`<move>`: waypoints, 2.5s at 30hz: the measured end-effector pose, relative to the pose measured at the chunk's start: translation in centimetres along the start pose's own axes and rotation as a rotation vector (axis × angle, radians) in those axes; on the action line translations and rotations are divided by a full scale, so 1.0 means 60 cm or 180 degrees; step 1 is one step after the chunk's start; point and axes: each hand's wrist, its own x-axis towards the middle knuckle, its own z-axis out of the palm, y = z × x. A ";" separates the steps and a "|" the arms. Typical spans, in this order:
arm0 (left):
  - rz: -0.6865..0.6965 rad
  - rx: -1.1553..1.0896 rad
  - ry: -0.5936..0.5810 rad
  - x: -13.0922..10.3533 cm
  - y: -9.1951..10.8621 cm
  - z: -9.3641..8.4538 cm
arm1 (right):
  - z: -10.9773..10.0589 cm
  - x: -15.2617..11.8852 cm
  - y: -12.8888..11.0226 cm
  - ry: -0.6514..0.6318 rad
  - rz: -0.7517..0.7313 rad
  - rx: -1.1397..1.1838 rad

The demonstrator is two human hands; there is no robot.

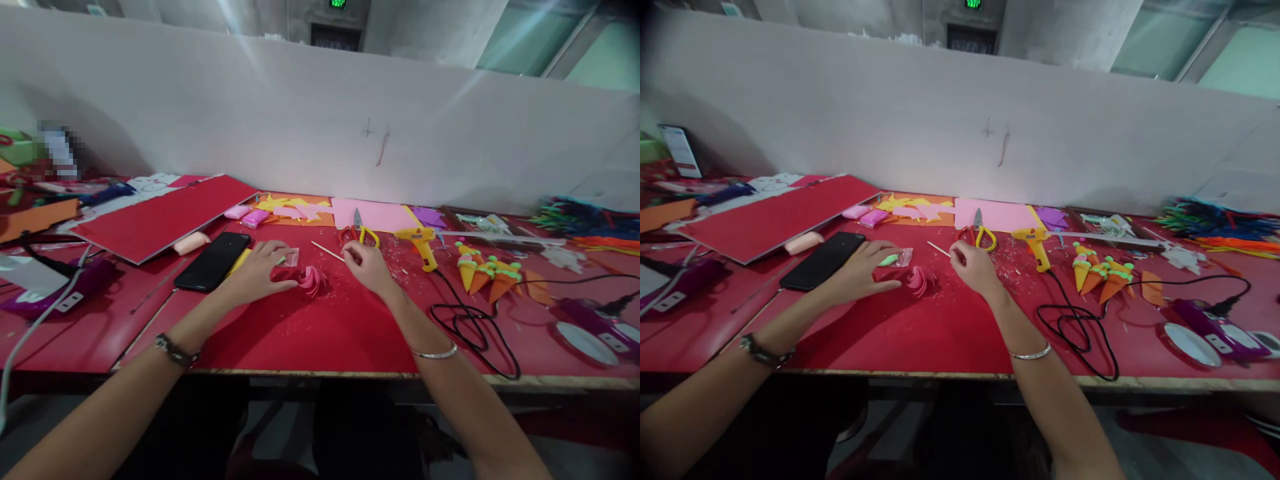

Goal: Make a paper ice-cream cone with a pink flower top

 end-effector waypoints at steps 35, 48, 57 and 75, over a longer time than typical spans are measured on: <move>-0.0638 -0.0405 0.0129 -0.065 0.023 -0.007 | -0.136 -0.020 0.063 -0.0551 0.2177 -0.2138; -0.1017 -0.1405 0.0778 -0.045 0.024 -0.018 | -0.147 -0.046 0.169 -0.0480 0.2913 -0.2130; -0.0984 -0.1722 0.0958 0.005 0.009 -0.040 | -0.135 -0.039 0.173 0.0078 0.2581 -0.2221; -0.0690 -0.1783 0.0323 0.064 -0.070 0.028 | -0.088 0.000 0.048 0.1240 0.1521 -0.0457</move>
